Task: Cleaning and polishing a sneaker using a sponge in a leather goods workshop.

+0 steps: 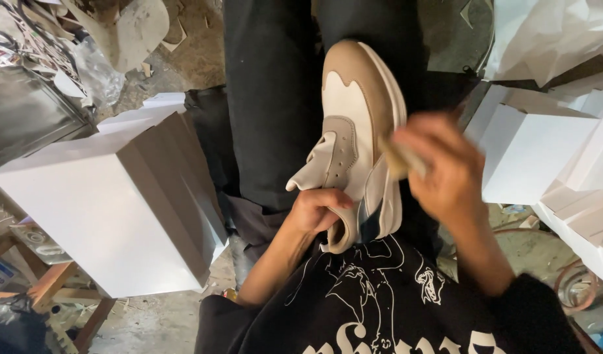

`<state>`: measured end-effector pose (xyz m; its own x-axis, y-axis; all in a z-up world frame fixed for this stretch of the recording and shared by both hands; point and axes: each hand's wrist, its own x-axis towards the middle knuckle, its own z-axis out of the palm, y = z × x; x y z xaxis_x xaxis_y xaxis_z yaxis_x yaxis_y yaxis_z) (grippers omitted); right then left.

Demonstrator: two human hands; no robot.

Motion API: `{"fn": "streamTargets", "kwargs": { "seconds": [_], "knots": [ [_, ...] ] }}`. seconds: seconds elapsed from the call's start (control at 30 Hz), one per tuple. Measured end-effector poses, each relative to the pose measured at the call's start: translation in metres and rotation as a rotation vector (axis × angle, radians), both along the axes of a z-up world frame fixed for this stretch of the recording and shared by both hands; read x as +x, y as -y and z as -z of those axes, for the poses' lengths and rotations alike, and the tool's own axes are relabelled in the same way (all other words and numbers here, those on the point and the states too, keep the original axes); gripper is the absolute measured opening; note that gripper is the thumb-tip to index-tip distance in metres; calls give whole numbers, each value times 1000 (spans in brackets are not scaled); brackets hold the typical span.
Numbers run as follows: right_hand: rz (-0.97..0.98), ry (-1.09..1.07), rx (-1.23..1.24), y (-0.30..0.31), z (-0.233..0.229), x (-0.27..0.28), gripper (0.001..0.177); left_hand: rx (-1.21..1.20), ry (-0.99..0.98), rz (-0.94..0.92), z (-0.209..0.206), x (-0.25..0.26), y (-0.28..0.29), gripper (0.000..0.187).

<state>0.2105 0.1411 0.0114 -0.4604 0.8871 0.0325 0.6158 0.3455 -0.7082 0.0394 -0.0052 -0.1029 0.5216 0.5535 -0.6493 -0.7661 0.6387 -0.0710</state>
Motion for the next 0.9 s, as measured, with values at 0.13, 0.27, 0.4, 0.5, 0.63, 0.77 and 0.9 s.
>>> {"fn": "streamTargets", "kwargs": {
  "seconds": [0.13,0.27,0.4,0.5,0.63,0.77,0.9],
  "knots": [
    [60,-5,-27,10,2,-3,29,71,-32,35,-1,4,-3,15],
    [279,-164,135,-54,25,-39,15,2,4,50,26,3,22,19],
    [469,-421,-322,-29,16,-17,10,-10,-1,-39,37,-3,40,8],
    [530,-265,-538,1,-2,-18,16,110,117,30,41,-6,41,19],
    [377,-266,-194,-12,19,-30,17,46,35,69,24,-7,24,21],
    [325,-148,-21,-12,5,-31,32,37,-14,-126,-13,-5,-10,25],
    [370,-99,-101,16,3,-25,18,-105,-4,-17,16,0,18,5]
  ]
}}
